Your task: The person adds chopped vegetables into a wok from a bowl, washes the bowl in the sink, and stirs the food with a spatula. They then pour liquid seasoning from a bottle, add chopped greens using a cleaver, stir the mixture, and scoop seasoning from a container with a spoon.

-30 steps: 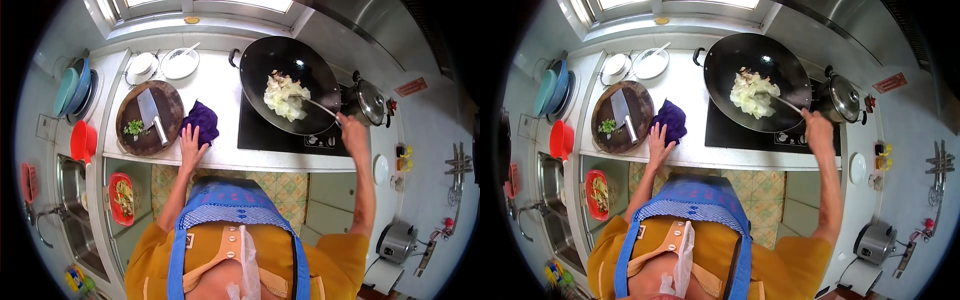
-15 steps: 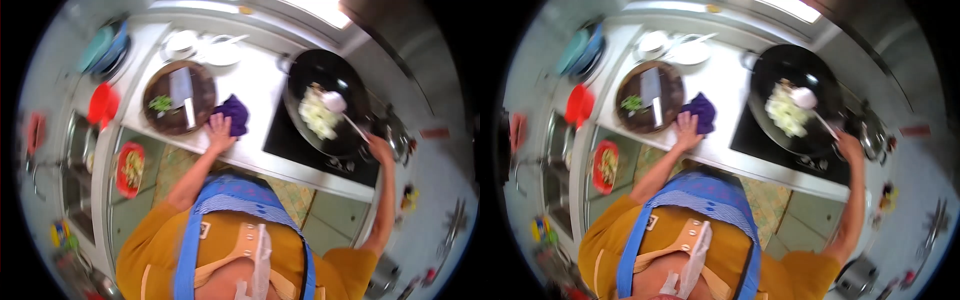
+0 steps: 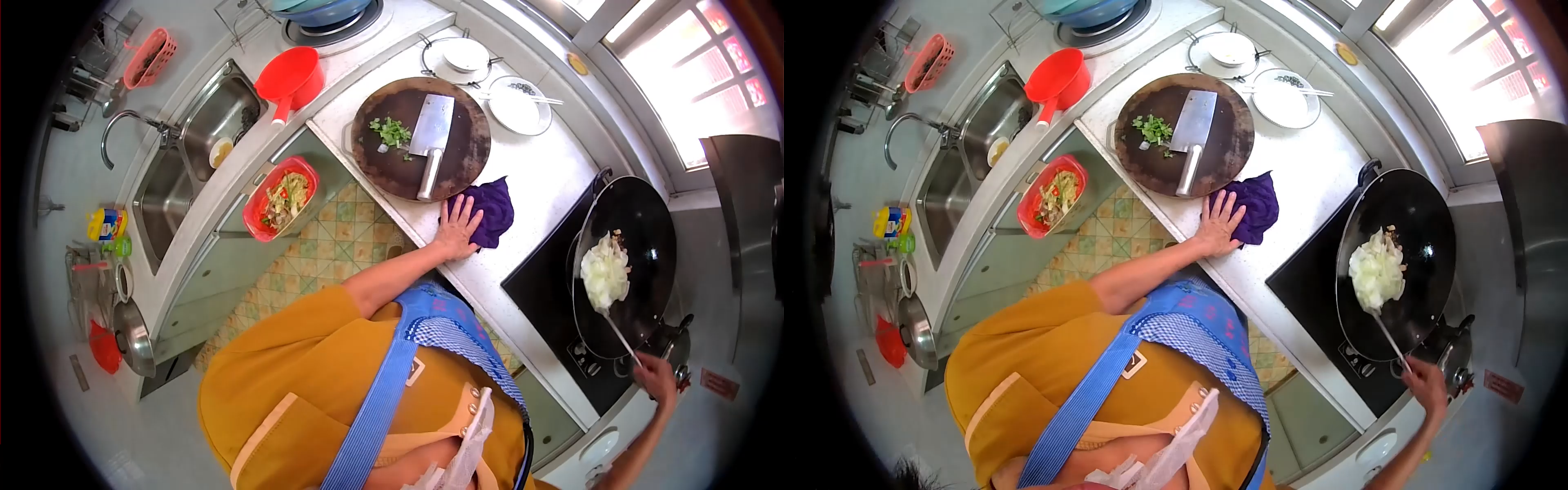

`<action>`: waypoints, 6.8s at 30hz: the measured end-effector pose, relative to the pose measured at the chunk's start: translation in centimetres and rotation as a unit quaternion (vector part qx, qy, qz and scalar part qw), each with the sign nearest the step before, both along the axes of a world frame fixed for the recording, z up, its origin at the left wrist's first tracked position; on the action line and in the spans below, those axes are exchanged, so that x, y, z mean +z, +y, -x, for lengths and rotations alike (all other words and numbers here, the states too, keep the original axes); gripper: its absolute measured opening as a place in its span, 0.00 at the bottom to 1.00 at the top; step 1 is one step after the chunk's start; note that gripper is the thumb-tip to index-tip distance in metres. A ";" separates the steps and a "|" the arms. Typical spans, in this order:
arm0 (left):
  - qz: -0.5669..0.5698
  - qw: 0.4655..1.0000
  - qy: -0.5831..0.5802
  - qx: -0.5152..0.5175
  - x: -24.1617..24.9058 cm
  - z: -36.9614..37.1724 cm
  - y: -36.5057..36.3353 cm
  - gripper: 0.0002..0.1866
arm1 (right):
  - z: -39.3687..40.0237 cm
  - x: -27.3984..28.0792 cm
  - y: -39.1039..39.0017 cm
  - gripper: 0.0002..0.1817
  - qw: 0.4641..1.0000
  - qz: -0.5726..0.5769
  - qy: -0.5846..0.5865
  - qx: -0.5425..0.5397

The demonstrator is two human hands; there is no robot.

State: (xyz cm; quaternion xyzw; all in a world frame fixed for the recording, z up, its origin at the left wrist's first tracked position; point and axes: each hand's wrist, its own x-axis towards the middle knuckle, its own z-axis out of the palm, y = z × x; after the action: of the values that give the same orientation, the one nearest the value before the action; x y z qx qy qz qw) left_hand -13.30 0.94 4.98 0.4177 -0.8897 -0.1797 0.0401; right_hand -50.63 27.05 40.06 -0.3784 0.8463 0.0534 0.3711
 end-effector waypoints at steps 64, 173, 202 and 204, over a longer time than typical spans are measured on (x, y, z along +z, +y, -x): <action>0.104 0.993 0.027 -0.047 -2.4 -0.2 -0.5 0.46 | 2.5 -12.9 2.9 0.10 0.939 0.210 -0.079 -0.260; -0.015 0.988 -0.071 -0.134 1.5 1.3 -2.4 0.45 | -7.1 0.6 4.7 0.19 0.930 0.154 0.035 -0.331; -0.017 0.989 -0.072 -0.128 1.1 1.3 -2.4 0.47 | 10.6 -2.6 -2.9 0.17 0.950 0.183 0.175 -0.182; -0.017 0.989 -0.071 -0.128 1.1 1.2 -2.4 0.47 | 9.2 -1.8 -6.2 0.18 0.948 0.211 0.224 -0.077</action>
State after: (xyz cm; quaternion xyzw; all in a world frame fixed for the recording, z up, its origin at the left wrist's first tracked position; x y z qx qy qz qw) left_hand -14.49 -1.50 6.08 0.3124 -0.9334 -0.1682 -0.0535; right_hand -59.84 20.82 38.27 -0.3601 0.9260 -0.0719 0.0869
